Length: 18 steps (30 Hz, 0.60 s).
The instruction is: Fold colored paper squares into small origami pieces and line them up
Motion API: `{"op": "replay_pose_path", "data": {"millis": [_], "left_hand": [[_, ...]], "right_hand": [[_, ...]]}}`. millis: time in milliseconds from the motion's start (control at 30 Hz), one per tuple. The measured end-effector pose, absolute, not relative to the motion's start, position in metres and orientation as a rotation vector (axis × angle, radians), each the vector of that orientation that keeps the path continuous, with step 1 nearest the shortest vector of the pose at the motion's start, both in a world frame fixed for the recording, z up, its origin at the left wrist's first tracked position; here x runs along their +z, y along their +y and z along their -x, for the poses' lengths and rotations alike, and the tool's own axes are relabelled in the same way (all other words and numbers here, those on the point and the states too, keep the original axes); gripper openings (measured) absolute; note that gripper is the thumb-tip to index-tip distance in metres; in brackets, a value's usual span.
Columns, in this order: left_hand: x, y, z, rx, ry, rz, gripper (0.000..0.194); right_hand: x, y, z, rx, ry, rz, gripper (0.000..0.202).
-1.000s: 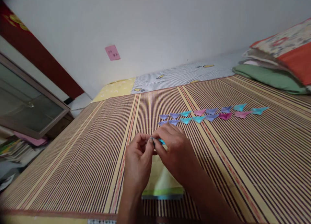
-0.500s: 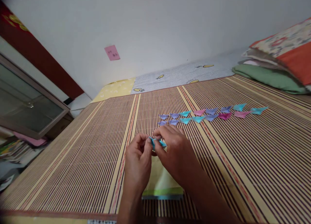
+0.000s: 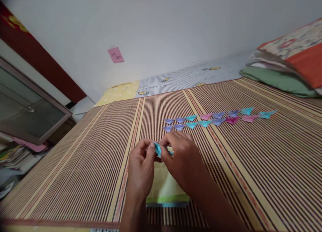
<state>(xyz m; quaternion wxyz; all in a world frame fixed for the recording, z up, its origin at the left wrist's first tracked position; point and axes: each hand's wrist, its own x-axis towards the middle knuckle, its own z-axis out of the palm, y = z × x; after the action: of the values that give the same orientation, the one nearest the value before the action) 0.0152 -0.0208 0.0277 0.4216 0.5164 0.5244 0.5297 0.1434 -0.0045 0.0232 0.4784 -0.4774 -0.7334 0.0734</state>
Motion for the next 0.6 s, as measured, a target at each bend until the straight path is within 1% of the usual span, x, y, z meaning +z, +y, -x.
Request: {"op": "replay_pose_path", "data": {"millis": [200, 333, 533, 600], "left_hand": [[0.0296, -0.0192, -0.0141, 1.334, 1.216, -1.229, 0.022], [0.0282, -0.0183, -0.0131, 1.389, 1.194, -1.211, 0.019], [0.0272, -0.0192, -0.0158, 1.451, 1.117, -1.157, 0.003], [0.0265, -0.0195, -0.0168, 1.484, 1.095, -1.105, 0.003]], "right_hand": [[0.0261, -0.0070, -0.1431, 0.179, -1.791, 1.154, 0.010], [0.0285, -0.0088, -0.1446, 0.240, -1.788, 1.135, 0.006], [0.0307, -0.0108, -0.1468, 0.204, -1.784, 1.144, 0.011], [0.0321, -0.0119, -0.1477, 0.194, -1.776, 1.142, 0.010]]}}
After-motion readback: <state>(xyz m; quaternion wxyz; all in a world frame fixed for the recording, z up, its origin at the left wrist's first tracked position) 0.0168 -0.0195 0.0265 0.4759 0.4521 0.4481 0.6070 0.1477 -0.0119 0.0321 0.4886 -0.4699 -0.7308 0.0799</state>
